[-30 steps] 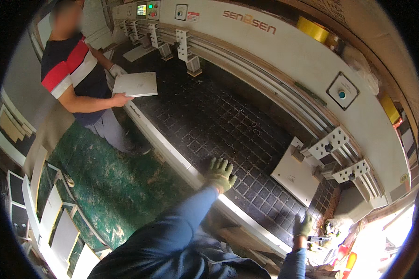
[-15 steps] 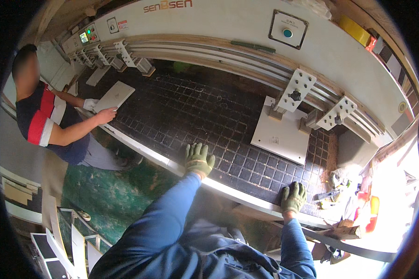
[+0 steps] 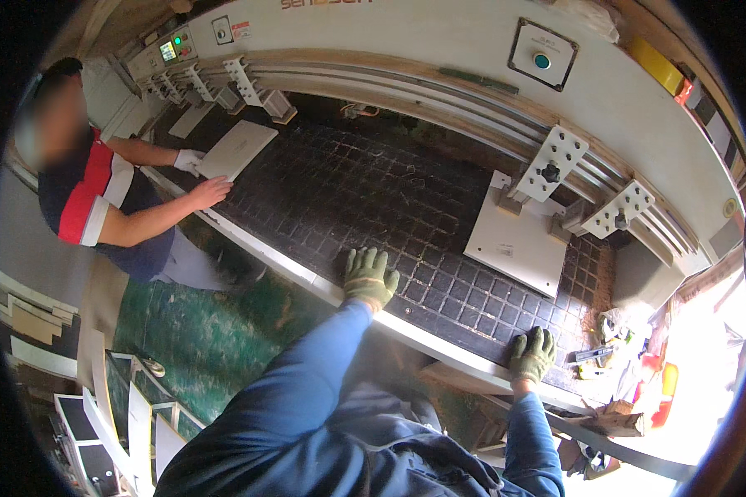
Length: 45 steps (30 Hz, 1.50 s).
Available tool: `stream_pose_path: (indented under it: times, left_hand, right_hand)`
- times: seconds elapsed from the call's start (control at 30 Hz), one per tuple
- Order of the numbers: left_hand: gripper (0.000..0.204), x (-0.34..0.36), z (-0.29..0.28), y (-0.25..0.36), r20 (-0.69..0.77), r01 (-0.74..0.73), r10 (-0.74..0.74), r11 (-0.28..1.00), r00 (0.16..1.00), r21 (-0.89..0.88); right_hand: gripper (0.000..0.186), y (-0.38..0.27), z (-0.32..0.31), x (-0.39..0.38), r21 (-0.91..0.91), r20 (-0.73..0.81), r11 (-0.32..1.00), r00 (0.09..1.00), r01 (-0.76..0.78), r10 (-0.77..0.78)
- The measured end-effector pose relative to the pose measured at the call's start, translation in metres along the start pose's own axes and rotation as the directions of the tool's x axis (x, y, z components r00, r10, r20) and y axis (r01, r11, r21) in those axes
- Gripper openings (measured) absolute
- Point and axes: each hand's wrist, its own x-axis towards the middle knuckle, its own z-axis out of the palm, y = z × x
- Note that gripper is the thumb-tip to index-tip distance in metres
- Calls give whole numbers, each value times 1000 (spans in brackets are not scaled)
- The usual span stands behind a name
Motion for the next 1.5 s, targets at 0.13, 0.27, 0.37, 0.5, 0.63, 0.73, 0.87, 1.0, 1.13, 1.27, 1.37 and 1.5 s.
stream_pose_path:
  times: [0.13,0.27,0.37,0.5,0.63,0.73,0.87,1.0,1.13,1.27,1.37,1.5]
  left_hand:
    - [62,2,1,1,-17,-8,8,1000,1000,-22]
    - [63,1,1,1,-1,3,-3,1000,1000,-10]
    - [63,0,0,-1,6,10,-10,1000,1000,-4]
    - [63,1,-4,-2,25,10,-9,1000,1000,-12]
    - [65,4,-3,-3,107,28,-31,999,994,34]
    - [66,0,10,-4,105,16,-20,999,994,32]
    - [62,4,5,1,62,-5,5,1000,998,6]
    - [58,1,19,-7,-131,-73,74,997,989,16]
    - [57,2,21,-7,-112,-66,68,998,991,23]
    - [57,1,21,-8,-106,-63,66,998,992,28]
    - [57,1,21,-9,-103,-60,63,998,993,31]
    - [56,0,22,-9,-107,-64,68,997,992,42]
  right_hand:
    - [49,2,-2,1,-12,45,1000,999,-29,29]
    - [49,1,-2,2,-15,51,999,998,-37,37]
    - [48,0,1,1,-15,44,999,998,-33,34]
    - [48,-1,1,-1,-12,45,1000,999,-26,27]
    - [51,-1,-1,-1,7,89,999,995,-43,42]
    - [49,-1,-2,1,2,56,1000,998,-15,15]
    - [50,-2,-5,5,-5,49,1000,999,-17,18]
    - [52,-1,-4,5,-14,14,1000,1000,-18,18]
    - [52,-2,-4,2,-9,17,1000,999,-29,29]
    - [52,1,3,1,-21,-24,1000,1000,-10,9]
    - [52,-2,2,2,-11,-36,1000,999,0,-1]
    - [52,-2,-1,2,2,-35,1000,999,4,-4]
